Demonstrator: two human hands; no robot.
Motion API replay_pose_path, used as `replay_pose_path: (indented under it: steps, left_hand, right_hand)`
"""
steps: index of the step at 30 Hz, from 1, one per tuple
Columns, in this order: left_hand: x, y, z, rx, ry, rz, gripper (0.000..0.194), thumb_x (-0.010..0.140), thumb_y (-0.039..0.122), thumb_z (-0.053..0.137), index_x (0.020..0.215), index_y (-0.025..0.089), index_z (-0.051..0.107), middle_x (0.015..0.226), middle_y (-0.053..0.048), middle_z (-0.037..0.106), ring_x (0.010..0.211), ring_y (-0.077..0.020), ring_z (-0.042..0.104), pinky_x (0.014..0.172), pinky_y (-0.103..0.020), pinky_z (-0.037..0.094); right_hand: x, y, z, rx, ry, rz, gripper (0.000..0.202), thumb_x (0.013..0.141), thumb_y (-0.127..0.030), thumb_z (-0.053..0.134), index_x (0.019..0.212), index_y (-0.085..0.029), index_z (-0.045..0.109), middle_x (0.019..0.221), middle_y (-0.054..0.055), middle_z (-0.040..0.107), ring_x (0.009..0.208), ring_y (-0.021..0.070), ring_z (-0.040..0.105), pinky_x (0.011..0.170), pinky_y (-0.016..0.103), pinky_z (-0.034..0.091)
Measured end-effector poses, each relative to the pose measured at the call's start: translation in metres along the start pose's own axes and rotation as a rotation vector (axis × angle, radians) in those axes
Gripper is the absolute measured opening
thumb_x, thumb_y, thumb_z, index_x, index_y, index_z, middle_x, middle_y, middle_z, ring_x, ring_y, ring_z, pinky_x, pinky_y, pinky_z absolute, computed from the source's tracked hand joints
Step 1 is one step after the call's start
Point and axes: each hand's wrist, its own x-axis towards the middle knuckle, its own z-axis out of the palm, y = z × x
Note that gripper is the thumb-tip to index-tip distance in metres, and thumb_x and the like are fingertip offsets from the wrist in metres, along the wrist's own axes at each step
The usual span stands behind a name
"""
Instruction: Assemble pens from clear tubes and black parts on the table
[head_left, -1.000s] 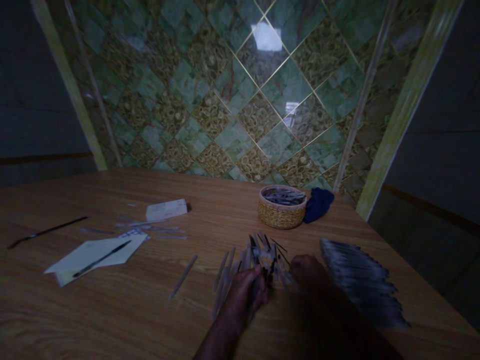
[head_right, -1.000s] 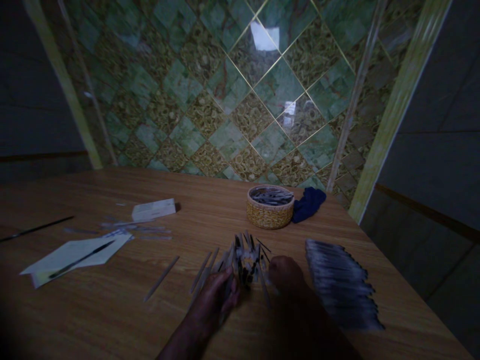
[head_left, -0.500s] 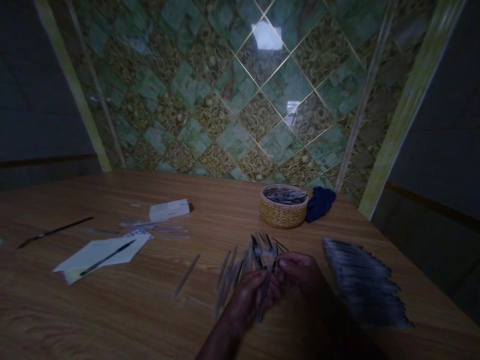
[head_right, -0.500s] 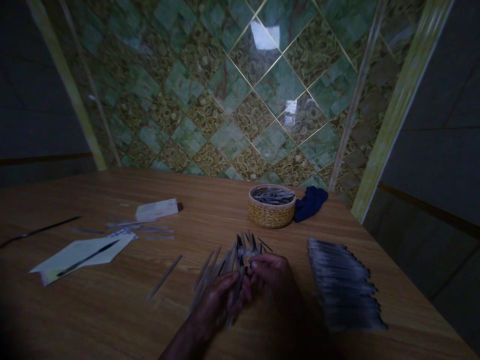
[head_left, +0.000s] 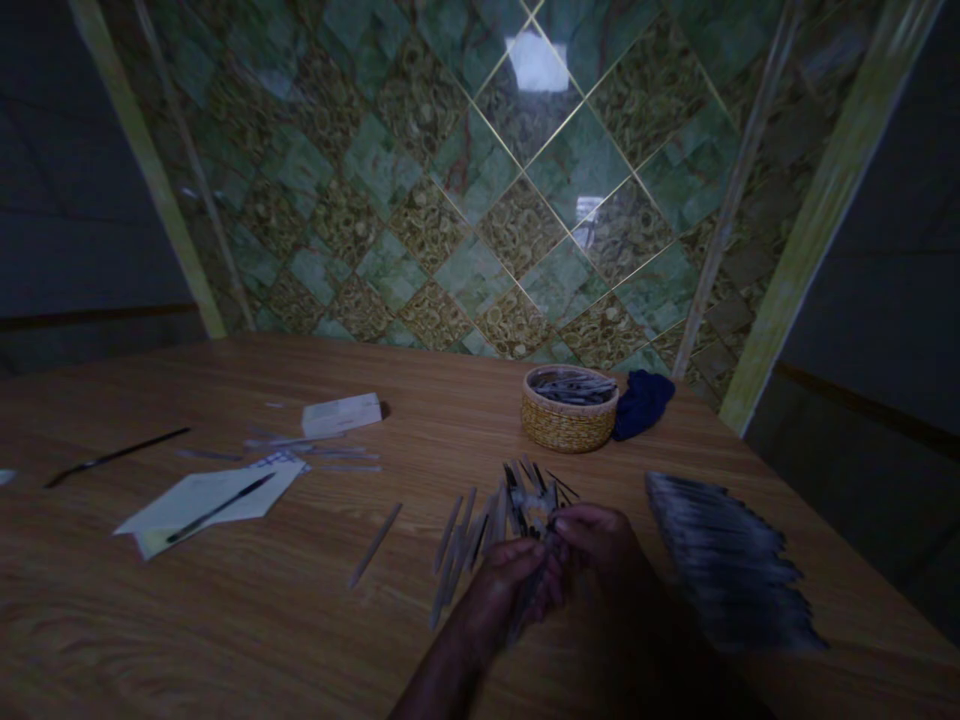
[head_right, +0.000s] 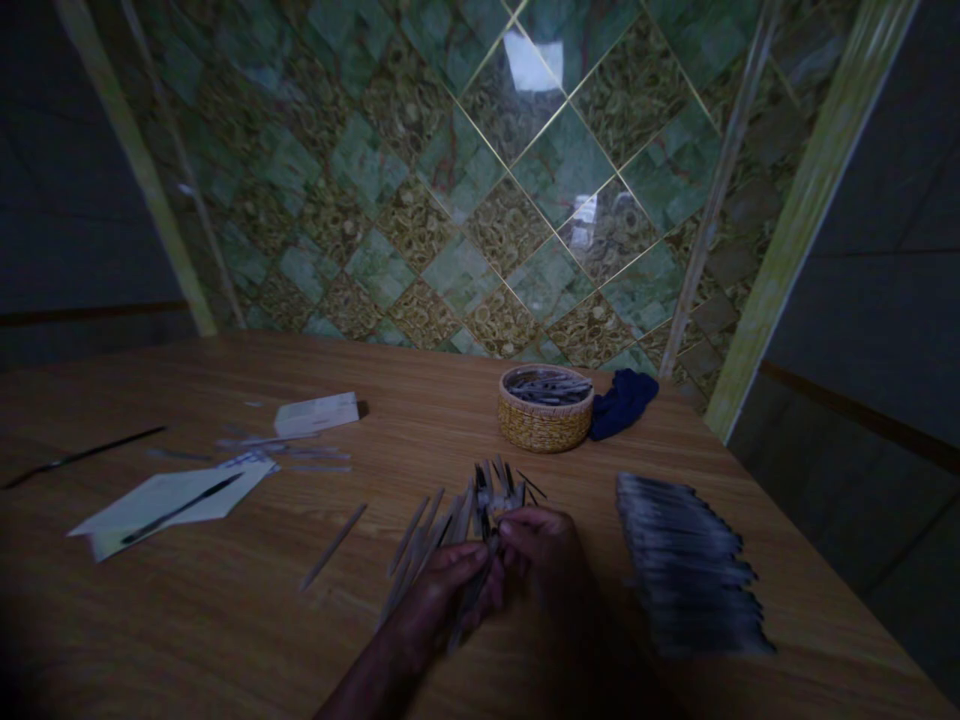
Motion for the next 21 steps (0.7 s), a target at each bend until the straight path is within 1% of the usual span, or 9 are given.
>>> replay_pose_path:
  steps: [4, 11, 18, 21]
  left_hand:
    - [0.002, -0.002, -0.002, 0.021, -0.008, -0.016, 0.042, 0.067, 0.051, 0.07, 0.067, 0.01, 0.064, 0.05, -0.007, 0.063, 0.035, -0.0077, 0.045, 0.036, -0.018, 0.027]
    - [0.0, -0.001, 0.0, 0.025, 0.005, -0.008, 0.041, 0.067, 0.051, 0.069, 0.066, 0.01, 0.063, 0.048, -0.006, 0.062, 0.033, -0.0069, 0.043, 0.034, -0.017, 0.024]
    - [0.0, 0.001, 0.001, 0.026, 0.005, 0.007, 0.043, 0.067, 0.053, 0.068, 0.064, 0.011, 0.062, 0.046, -0.005, 0.061, 0.031, -0.006, 0.039, 0.033, -0.018, 0.023]
    - [0.001, -0.001, 0.0, 0.015, 0.02, -0.013, 0.041, 0.067, 0.051, 0.07, 0.064, 0.011, 0.062, 0.047, -0.004, 0.06, 0.034, -0.0071, 0.044, 0.035, -0.018, 0.025]
  right_hand:
    - [0.0, 0.0, 0.001, -0.01, -0.002, -0.007, 0.043, 0.051, -0.05, 0.078, 0.069, -0.013, 0.07, 0.045, 0.0, 0.061, 0.039, 0.0098, 0.05, 0.04, 0.02, 0.035]
    - [0.003, 0.01, -0.002, -0.047, -0.01, -0.027, 0.042, 0.053, -0.052, 0.077, 0.069, -0.013, 0.07, 0.045, 0.0, 0.06, 0.039, 0.0108, 0.05, 0.04, 0.022, 0.036]
    - [0.003, 0.013, -0.004, -0.005, -0.053, -0.041, 0.039, 0.055, -0.049, 0.077, 0.069, -0.013, 0.07, 0.047, 0.0, 0.061, 0.039, 0.01, 0.05, 0.04, 0.021, 0.035]
    - [0.001, 0.011, -0.004, -0.008, -0.069, -0.038, 0.038, 0.056, -0.048, 0.077, 0.07, -0.013, 0.07, 0.048, 0.0, 0.062, 0.04, 0.0102, 0.051, 0.04, 0.021, 0.036]
